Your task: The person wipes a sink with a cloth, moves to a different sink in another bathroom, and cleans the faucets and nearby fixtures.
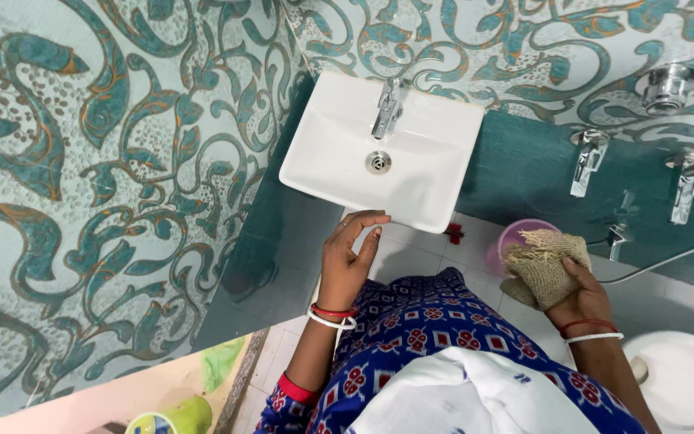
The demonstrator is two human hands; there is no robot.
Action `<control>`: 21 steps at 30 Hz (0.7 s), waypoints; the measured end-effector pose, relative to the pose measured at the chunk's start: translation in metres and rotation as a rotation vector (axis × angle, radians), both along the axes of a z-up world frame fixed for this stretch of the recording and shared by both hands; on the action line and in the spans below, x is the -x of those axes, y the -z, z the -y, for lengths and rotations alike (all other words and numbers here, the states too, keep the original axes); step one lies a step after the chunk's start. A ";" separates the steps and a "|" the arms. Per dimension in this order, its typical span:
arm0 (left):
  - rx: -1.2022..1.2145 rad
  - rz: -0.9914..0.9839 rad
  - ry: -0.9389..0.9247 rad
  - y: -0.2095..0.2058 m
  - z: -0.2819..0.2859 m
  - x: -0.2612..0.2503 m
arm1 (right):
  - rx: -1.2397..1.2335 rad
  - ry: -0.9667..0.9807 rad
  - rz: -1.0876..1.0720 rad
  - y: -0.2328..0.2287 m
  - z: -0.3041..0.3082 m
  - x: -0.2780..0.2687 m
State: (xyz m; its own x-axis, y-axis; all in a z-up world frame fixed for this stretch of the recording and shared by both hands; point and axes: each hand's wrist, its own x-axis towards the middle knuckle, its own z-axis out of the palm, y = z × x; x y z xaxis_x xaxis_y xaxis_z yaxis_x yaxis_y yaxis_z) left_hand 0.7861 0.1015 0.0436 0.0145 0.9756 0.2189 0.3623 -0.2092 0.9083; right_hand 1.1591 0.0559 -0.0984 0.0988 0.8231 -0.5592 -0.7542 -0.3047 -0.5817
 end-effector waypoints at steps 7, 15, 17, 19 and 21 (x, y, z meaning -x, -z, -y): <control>0.018 -0.029 -0.090 -0.010 -0.023 0.014 | 0.061 -0.002 0.000 0.003 -0.028 0.009; -0.123 0.033 -0.013 -0.029 -0.094 0.044 | 0.031 0.106 0.032 -0.001 -0.039 0.032; -0.118 0.055 0.018 -0.030 -0.108 0.054 | -0.004 0.131 0.042 -0.001 -0.042 0.042; -0.128 0.081 0.078 -0.034 -0.124 0.066 | -0.044 0.155 0.049 -0.001 -0.044 0.056; -0.146 0.066 0.098 -0.040 -0.143 0.079 | -0.020 0.211 0.056 -0.001 -0.051 0.073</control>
State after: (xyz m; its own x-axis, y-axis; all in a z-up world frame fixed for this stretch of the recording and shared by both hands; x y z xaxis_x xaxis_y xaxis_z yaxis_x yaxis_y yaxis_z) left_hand 0.7070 0.2443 0.0836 0.0887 0.9281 0.3616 0.2748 -0.3718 0.8867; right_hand 1.0864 0.1066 -0.0973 0.3000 0.7919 -0.5319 -0.7666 -0.1318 -0.6285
